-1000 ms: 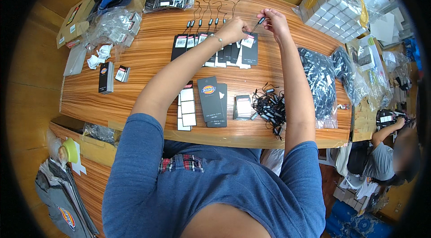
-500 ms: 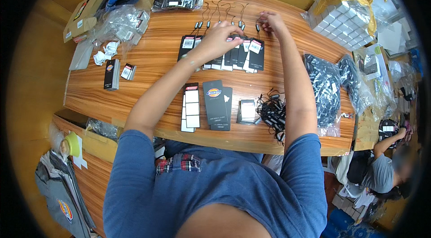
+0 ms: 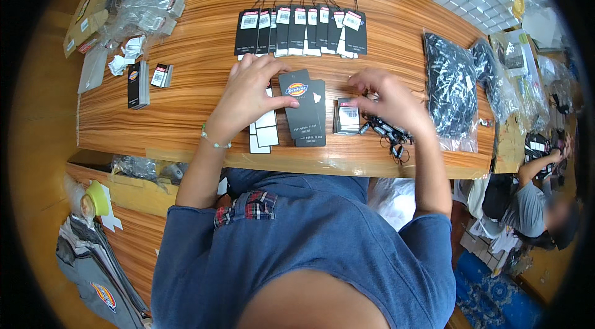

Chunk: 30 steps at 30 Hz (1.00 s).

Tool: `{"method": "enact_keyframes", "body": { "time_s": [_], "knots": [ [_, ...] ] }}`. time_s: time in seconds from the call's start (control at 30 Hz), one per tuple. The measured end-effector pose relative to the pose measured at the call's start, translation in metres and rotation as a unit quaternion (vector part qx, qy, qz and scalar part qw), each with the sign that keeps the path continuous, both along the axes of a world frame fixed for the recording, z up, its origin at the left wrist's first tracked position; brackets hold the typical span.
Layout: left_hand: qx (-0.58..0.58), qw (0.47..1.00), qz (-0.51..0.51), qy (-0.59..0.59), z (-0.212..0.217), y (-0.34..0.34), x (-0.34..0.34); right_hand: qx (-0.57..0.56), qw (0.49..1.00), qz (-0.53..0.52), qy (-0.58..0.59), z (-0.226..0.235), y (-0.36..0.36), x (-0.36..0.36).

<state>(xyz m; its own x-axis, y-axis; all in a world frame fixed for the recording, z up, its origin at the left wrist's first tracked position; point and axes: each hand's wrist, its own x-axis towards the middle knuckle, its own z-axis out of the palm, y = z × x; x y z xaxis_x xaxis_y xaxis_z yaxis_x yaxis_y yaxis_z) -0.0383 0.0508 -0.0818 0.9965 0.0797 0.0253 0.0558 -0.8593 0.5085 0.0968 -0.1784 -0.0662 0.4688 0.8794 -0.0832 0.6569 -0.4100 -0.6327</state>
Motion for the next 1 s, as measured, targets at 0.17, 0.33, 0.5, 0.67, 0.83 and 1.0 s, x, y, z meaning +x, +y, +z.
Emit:
{"method": "enact_keyframes", "body": {
  "time_s": [0.17,0.33,0.5,0.67,0.83,1.0],
  "knots": [
    [-0.013,0.998,0.016,-0.063,-0.005,-0.002,-0.001,-0.012,0.99,-0.063,-0.123,-0.025,-0.009,-0.036],
    [-0.451,0.891,0.04,0.026,-0.01,0.002,-0.004,0.07,0.986,-0.12,-0.096,-0.035,-0.014,-0.039],
    [-0.572,0.819,0.017,0.047,-0.006,0.0,-0.007,0.129,0.954,-0.223,0.151,-0.038,-0.019,-0.043],
    [-0.56,0.826,0.033,0.055,-0.001,-0.018,-0.009,0.257,0.914,-0.22,0.225,-0.014,-0.019,-0.069],
    [-0.596,0.8,-0.014,0.07,0.009,-0.05,-0.016,0.305,0.923,-0.227,0.058,-0.011,0.004,-0.097],
    [-0.587,0.809,0.019,0.019,0.009,-0.058,-0.016,0.332,0.91,-0.216,0.122,-0.018,-0.008,-0.078]
  ]
}}
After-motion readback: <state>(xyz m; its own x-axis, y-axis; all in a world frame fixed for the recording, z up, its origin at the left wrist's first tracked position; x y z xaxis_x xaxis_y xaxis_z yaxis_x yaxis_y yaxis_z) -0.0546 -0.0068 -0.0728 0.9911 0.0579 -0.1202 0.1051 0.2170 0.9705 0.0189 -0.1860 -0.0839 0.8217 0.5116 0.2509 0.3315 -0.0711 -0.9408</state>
